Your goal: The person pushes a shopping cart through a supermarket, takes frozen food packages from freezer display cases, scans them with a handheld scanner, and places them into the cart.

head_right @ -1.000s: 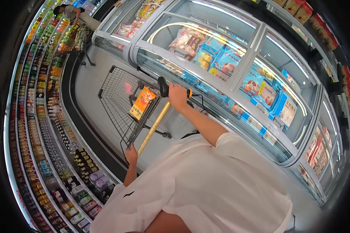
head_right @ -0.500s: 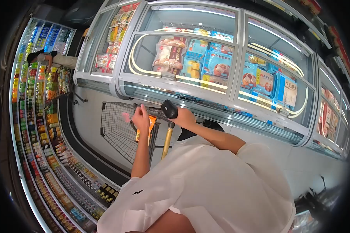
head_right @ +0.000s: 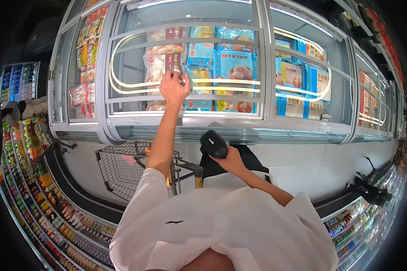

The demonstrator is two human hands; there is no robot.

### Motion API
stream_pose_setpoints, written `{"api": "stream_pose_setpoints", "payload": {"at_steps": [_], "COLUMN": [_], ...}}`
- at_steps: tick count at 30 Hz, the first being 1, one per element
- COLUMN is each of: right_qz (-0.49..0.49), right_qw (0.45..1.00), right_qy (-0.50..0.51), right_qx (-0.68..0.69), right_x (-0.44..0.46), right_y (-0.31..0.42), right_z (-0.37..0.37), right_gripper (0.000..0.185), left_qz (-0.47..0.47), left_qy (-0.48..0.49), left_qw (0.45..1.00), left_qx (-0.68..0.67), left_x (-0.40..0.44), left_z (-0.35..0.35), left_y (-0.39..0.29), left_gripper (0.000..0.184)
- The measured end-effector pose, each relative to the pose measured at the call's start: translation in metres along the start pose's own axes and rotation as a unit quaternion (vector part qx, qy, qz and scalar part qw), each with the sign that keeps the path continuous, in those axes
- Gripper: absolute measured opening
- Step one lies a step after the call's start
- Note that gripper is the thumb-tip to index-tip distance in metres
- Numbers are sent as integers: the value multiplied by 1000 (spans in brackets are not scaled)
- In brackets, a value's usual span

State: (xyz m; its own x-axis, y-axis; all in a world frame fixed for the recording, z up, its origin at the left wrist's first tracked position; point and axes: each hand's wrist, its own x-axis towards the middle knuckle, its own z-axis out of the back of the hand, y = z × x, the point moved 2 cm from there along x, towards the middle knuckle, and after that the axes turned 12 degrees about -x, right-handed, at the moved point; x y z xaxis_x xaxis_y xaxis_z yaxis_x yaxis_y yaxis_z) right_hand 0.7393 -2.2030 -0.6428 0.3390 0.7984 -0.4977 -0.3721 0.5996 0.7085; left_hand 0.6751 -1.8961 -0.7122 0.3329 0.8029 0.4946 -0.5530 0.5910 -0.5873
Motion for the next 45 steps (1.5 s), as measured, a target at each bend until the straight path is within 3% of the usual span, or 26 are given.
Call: {"api": "stream_pose_setpoints", "payload": {"at_steps": [5,11,14,16,18,20,21,22,23,24,25,26,27,28,29,31,32,33,34,35,37,39,40,42,45], "right_qz": [27,-20,4,29,135,346,345,361,305,291,257,206,144,151,158,105,111,173,234,236,262,268,248,242,205], "right_qw": [998,992,981,968,939,891,889,897,905,905,872,850,883,908,906,929,929,922,904,904,897,898,906,910,923], "right_qy": [48,107,166,216,286,248,261,251,294,283,341,364,326,224,228,156,159,79,-2,2,51,39,26,-24,-14], "right_qx": [8,64,97,124,132,157,152,50,-43,-128,-239,-321,-304,-319,-320,-319,-314,-338,-359,-357,-352,-346,-341,-336,-325], "right_x": [22,31,43,59,83,122,147,171,201,239,274,322,361,402,424,454,461,462,462,461,459,456,456,455,457], "right_y": [16,8,35,58,83,118,124,144,156,146,146,119,88,44,20,-22,-43,-63,-73,-77,-85,-86,-83,-79,-79], "right_z": [9,34,65,90,113,143,147,161,161,139,125,88,60,24,10,-7,-16,-22,-25,-26,-24,-28,-29,-31,-32], "right_gripper": [39,40,41,41,39,34,30,30,28,30,28,21,17,20,20,28,28,31,34,34,32,35,35,35,36], "left_qz": [-50,-75,-20,-19,-9,69,137,244,348,353,410,434,426,368,311,375,425,428,321,209,208,366,374,572,615], "left_qy": [-36,-29,24,3,-113,-100,-44,65,172,167,411,623,788,809,826,800,774,773,790,796,800,754,752,633,607], "left_qw": [996,985,990,998,982,986,987,960,908,907,809,650,443,452,456,459,465,463,520,568,561,543,540,516,497], "left_qx": [71,152,140,-57,-151,-111,-78,-120,-159,-159,-99,-34,32,75,118,94,67,71,45,18,36,-52,-47,-78,-86], "left_x": [97,174,186,185,159,91,53,17,-24,-51,-81,-107,-124,-112,-101,-112,-114,-128,-150,-157,-165,-167,-172,-151,-130], "left_z": [-62,-109,-114,-102,-78,-58,-58,-76,-92,-100,-113,-119,-120,-118,-119,-135,-142,-150,-165,-171,-187,-189,-181,-168,-160], "left_y": [17,26,27,26,27,34,39,69,97,115,132,146,152,132,110,118,125,140,158,159,167,174,172,156,135], "left_gripper": [34,46,42,35,26,26,31,33,34,34,41,49,57,67,76,81,86,86,88,89,93,91,91,90,86]}}
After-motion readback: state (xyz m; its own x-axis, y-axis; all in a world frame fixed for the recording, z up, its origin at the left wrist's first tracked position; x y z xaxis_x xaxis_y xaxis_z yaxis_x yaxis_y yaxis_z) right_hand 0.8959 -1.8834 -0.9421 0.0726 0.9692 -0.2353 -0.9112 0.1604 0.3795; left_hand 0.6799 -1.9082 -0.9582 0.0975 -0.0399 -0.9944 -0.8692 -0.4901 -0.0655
